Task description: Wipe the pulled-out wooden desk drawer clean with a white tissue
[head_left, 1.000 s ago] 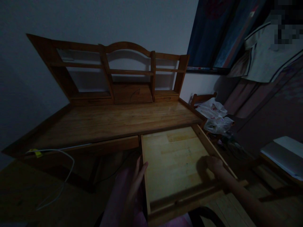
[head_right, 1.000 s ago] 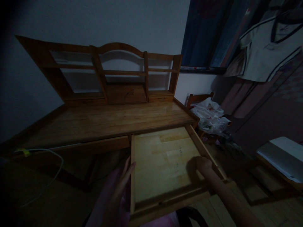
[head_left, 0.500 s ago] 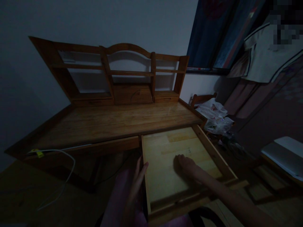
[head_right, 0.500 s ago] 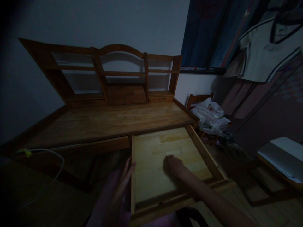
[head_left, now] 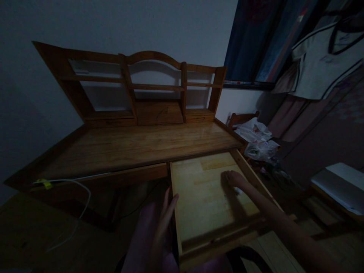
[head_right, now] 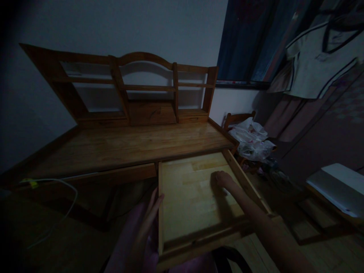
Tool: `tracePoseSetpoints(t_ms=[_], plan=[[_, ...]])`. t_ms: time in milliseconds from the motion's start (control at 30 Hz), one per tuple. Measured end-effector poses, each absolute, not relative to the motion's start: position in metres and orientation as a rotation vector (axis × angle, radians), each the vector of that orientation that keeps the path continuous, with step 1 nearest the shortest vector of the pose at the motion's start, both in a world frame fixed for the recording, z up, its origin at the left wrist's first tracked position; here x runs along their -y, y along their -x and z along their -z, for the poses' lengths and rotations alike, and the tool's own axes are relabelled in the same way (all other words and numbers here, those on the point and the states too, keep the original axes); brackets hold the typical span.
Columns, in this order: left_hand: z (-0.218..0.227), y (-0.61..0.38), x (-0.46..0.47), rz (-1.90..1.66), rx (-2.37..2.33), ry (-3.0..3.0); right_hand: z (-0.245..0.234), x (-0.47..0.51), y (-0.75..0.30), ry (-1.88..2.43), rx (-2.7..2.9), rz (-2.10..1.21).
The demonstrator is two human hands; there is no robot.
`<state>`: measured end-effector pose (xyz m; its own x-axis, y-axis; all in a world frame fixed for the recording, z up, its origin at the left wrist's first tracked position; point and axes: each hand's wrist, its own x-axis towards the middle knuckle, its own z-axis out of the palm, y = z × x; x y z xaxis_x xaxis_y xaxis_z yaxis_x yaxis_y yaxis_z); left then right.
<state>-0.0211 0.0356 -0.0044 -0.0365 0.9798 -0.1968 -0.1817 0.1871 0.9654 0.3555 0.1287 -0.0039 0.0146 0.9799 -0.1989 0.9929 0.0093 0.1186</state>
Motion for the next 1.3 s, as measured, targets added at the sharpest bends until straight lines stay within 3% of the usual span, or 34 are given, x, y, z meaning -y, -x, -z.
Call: tracePoseSetpoints(t_ms=[1000, 1133, 1300], plan=[[0.035, 0.023, -0.033, -1.180, -1.494, -1.088, 0.013, -0.090, -0.342, -2.154, -2.135, 0.117], [0.001, 0.029, -0.020, -1.343, -1.588, -1.206, 0.014, -0.084, -0.334, -2.115, -2.172, 0.136], [-0.098, 0.017, 0.050, -1.467, -1.401, -1.525, 0.014, -0.080, -0.331, -2.104, -2.195, 0.145]])
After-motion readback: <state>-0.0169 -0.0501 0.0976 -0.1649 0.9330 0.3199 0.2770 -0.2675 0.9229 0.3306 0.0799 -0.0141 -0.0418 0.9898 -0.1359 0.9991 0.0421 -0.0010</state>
